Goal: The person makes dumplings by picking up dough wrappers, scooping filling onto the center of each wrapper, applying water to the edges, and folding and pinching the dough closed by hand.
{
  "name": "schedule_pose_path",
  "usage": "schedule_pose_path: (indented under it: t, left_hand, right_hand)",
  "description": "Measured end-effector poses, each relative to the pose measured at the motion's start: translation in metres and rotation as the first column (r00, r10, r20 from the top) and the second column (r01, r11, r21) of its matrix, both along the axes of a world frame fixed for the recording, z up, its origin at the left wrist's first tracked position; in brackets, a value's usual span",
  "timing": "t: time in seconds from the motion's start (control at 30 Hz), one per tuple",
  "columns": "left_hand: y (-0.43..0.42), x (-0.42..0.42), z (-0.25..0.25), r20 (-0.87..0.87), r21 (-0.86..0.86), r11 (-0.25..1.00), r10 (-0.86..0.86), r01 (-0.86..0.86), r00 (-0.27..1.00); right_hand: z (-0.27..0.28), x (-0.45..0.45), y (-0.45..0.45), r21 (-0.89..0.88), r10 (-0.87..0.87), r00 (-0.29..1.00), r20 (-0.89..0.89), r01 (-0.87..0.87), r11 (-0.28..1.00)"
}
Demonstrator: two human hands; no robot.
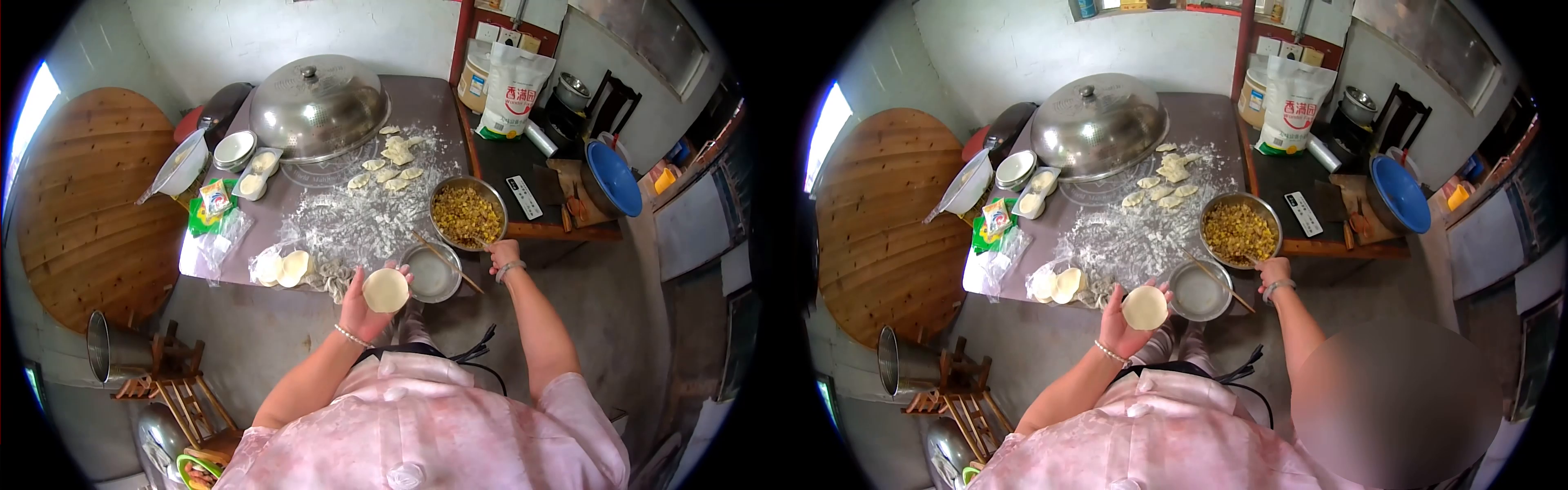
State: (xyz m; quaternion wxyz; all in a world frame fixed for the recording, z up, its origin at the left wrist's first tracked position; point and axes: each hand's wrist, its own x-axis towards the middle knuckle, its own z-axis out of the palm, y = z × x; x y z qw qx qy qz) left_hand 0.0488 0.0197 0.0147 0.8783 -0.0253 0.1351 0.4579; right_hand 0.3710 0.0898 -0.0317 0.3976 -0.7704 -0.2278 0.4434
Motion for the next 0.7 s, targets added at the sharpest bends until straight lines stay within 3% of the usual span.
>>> schedule_pose_path:
  t: [0.4, 0.7]
  left_hand:
    - [0.006, 0.001, -0.001, 0.034, -0.031, 0.999, 0.013, -0.011, 0.999]
    - [0.052, 0.016, -0.013, -0.071, 0.006, 0.99, 0.14, -0.14, 0.988]
  right_hand:
    - [0.014, -0.002, -0.012, 0.089, 0.04, 0.99, -0.136, -0.029, 0.996]
    - [0.107, -0.052, -0.04, 0.274, 0.351, 0.896, -0.271, -0.278, 0.921]
